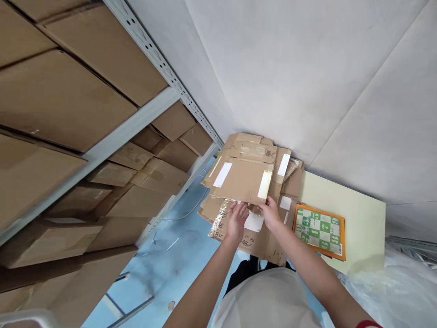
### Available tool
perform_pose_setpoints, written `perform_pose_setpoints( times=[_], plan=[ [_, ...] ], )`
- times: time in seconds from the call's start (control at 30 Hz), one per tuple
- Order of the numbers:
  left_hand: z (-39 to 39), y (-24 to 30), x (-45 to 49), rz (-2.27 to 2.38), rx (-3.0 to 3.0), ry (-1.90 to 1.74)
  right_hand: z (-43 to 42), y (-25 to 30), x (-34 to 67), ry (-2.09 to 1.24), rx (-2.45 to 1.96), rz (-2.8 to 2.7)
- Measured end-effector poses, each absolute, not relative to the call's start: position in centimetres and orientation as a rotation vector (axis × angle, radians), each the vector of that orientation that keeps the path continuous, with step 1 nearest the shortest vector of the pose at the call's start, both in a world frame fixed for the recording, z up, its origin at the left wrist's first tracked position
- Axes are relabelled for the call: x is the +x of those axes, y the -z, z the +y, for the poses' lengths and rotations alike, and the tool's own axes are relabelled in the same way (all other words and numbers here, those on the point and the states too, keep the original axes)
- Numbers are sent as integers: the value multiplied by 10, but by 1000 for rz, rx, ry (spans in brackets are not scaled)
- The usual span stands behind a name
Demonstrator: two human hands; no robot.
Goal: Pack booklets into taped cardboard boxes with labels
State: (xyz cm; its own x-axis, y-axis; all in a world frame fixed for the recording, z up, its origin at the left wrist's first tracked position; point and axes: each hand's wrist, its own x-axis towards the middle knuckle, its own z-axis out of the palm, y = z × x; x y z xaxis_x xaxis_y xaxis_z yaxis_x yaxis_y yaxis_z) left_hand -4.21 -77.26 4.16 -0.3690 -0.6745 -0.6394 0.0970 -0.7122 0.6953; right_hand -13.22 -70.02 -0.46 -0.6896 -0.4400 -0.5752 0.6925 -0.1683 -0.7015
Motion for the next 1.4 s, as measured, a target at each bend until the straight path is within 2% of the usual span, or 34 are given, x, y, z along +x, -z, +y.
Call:
perform_pose_setpoints(
  times=[0.23,0.5,0.63,0.8,1.1,1.27,1.4],
  plan=[
    [-797,-43,-1,-578,1379,2122,-659,-32,-84,1962,240,1241],
    [-798,-31,66,-770,1329,2020,-615,-5,27,1908,328,1474],
    [-800,-36,83,-958,1193,2012,-581,-1,60,2031,534,1619],
    [-782,-55,57,-1222,994,2144,-499,-6,82,2258,962,1763],
    [-638,-95,3,-2052,421,2519,-334,-21,142,2420,1500,2176],
    [-524,-98,-11,-2406,-144,2675,-256,-28,182,2465,1666,2378],
    [-416,-97,-14,-2605,-498,2634,-196,-32,218,2413,1807,2430]
  ],
)
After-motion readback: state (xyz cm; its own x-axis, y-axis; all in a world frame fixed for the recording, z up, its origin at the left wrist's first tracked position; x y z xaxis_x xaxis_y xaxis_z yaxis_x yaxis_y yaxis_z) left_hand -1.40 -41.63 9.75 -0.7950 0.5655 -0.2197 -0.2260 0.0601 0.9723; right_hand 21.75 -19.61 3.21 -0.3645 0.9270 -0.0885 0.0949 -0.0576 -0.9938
